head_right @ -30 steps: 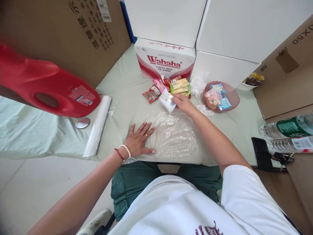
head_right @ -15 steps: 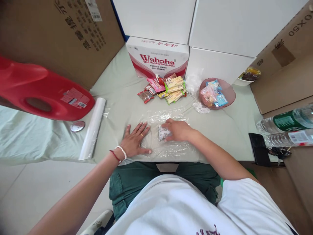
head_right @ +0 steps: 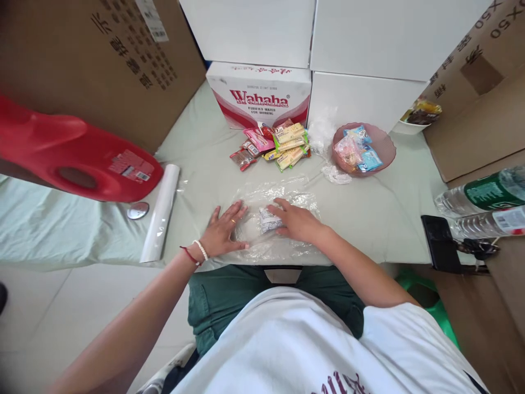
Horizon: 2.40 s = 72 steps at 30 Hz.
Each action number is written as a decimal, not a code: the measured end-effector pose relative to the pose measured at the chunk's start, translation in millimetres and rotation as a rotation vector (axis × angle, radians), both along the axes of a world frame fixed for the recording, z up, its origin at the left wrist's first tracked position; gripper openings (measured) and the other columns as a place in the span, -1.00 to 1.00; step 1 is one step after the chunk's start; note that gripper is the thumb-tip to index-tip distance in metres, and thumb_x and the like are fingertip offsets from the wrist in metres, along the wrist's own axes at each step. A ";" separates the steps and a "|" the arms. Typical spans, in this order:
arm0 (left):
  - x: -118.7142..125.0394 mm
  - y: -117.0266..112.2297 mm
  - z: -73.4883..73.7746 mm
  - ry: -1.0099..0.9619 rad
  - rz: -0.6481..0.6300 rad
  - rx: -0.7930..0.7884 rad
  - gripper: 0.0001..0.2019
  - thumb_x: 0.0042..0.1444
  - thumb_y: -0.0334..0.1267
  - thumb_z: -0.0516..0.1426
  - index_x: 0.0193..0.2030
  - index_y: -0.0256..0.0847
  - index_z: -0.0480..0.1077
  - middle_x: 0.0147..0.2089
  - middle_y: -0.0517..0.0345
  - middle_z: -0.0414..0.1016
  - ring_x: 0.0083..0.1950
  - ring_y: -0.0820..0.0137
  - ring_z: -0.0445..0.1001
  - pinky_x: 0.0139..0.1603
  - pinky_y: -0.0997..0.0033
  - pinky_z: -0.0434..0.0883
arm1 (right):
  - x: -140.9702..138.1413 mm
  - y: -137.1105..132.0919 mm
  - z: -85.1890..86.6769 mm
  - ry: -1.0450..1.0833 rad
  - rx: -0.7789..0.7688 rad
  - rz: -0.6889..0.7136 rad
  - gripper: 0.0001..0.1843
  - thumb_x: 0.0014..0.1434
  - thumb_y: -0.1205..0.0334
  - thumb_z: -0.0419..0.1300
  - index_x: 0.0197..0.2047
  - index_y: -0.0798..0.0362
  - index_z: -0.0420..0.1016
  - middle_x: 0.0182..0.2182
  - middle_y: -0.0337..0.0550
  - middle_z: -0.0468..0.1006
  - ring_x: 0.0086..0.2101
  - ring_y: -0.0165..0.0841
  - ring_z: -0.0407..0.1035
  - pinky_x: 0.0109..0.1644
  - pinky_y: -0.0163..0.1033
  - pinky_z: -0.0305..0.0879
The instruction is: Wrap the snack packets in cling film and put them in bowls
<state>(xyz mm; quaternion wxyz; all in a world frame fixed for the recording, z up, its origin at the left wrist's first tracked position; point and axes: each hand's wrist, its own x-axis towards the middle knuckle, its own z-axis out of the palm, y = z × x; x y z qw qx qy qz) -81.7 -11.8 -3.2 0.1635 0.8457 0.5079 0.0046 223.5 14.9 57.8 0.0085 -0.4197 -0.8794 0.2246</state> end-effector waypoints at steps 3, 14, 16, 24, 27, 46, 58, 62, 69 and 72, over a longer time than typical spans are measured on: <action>-7.6 -8.2 -2.0 -0.132 0.025 0.059 0.01 0.15 0.36 0.15 0.61 -0.08 -0.04 0.66 -0.17 -0.22 0.65 -0.11 -0.15 0.56 -0.29 -0.20 | 35.7 -28.0 -9.9 0.233 0.080 -0.035 -0.31 0.40 0.02 0.21 0.50 -0.07 0.15 0.45 0.11 0.17 0.28 -0.04 0.31 0.20 0.06 0.43; -0.5 -50.8 4.1 -0.268 -0.142 0.055 -0.31 0.13 -0.09 0.19 0.43 -0.04 0.30 0.53 -0.04 0.25 0.62 -0.06 -0.03 0.56 -0.35 -0.35 | 90.6 -71.8 -43.4 0.448 0.233 -0.073 -0.78 0.43 0.26 0.12 -0.05 -0.02 0.62 0.12 0.05 0.55 0.05 -0.14 0.37 0.11 0.06 0.44; 4.5 -52.5 1.0 -0.277 -0.078 0.079 -0.51 0.20 -0.01 0.20 0.26 -0.03 0.46 0.45 -0.04 0.37 0.59 -0.05 0.08 0.56 -0.37 -0.30 | 85.1 -55.7 -28.5 0.490 0.158 -0.025 -0.77 0.45 0.24 0.09 -0.05 -0.02 0.60 0.03 0.03 0.60 0.00 -0.18 0.42 0.09 0.00 0.44; 19.0 -19.6 -7.4 -0.578 0.303 0.143 -0.70 0.41 -0.07 -0.03 -0.13 -0.08 0.50 -0.02 0.05 0.67 0.35 0.21 0.45 0.49 -0.12 0.17 | 70.8 29.9 5.5 0.422 -0.216 -0.233 -0.65 0.38 0.00 0.09 -0.10 0.07 0.58 -0.36 -0.19 0.61 -0.40 -0.36 0.40 -0.27 -0.30 0.27; 23.5 -0.6 -7.8 -0.520 0.506 0.208 -0.66 0.37 -0.03 -0.02 -0.29 -0.10 0.47 -0.15 0.00 0.63 0.27 0.11 0.47 0.39 -0.10 0.28 | 63.7 57.4 7.2 0.179 -0.240 -0.286 -0.73 0.33 0.14 0.10 -0.14 0.09 0.58 -0.36 -0.15 0.61 -0.37 -0.33 0.40 -0.26 -0.29 0.23; 41.8 16.3 13.8 -0.498 0.428 0.293 -0.64 0.14 -0.12 0.19 0.10 -0.01 0.48 0.24 0.05 0.44 0.55 -0.03 0.07 0.57 -0.28 -0.30 | -40.2 126.1 -10.4 -0.012 -0.226 -0.317 -0.85 0.16 0.19 0.33 -0.22 0.09 0.58 -0.39 -0.22 0.53 -0.40 -0.39 0.31 -0.30 -0.31 0.14; 76.4 42.9 -3.5 -0.378 0.727 0.292 -0.58 0.12 -0.13 0.28 0.10 -0.23 0.49 0.17 -0.22 0.43 0.28 -0.08 0.37 0.30 -0.14 0.32 | -27.6 74.1 11.8 0.316 -0.074 -0.106 -0.71 0.32 0.21 0.13 -0.02 0.08 0.62 -0.33 -0.19 0.48 -0.37 -0.39 0.33 -0.20 -0.30 0.21; 77.3 39.9 -0.9 -0.308 0.782 0.292 -0.40 0.17 -0.04 0.25 0.29 -0.29 0.37 0.27 -0.33 0.37 0.28 -0.15 0.35 0.24 -0.17 0.34 | -41.9 27.9 22.6 -0.008 -0.005 0.073 -0.58 0.42 0.27 0.06 0.25 -0.11 0.56 -0.11 -0.07 0.53 -0.23 -0.30 0.44 -0.16 -0.27 0.23; 33.8 36.8 -3.3 -0.352 0.718 0.171 -0.78 0.10 -0.11 0.28 -0.13 -0.11 0.55 0.28 -0.11 0.40 0.48 -0.16 0.11 0.44 -0.30 0.16 | -53.6 -11.2 14.9 -0.285 0.037 0.090 -0.38 0.45 0.34 -0.02 0.49 -0.26 0.25 0.11 0.06 0.48 -0.06 -0.11 0.44 -0.24 -0.20 0.29; 22.2 35.0 -0.5 -0.499 0.738 0.144 -0.93 0.11 -0.22 0.22 -0.30 -0.14 0.48 0.20 -0.08 0.47 0.46 -0.02 0.21 0.47 -0.16 0.20 | -57.2 -16.2 15.5 -0.288 0.076 0.067 -0.37 0.42 0.39 -0.05 0.48 -0.20 0.27 0.10 0.10 0.47 -0.01 -0.06 0.42 -0.24 -0.16 0.34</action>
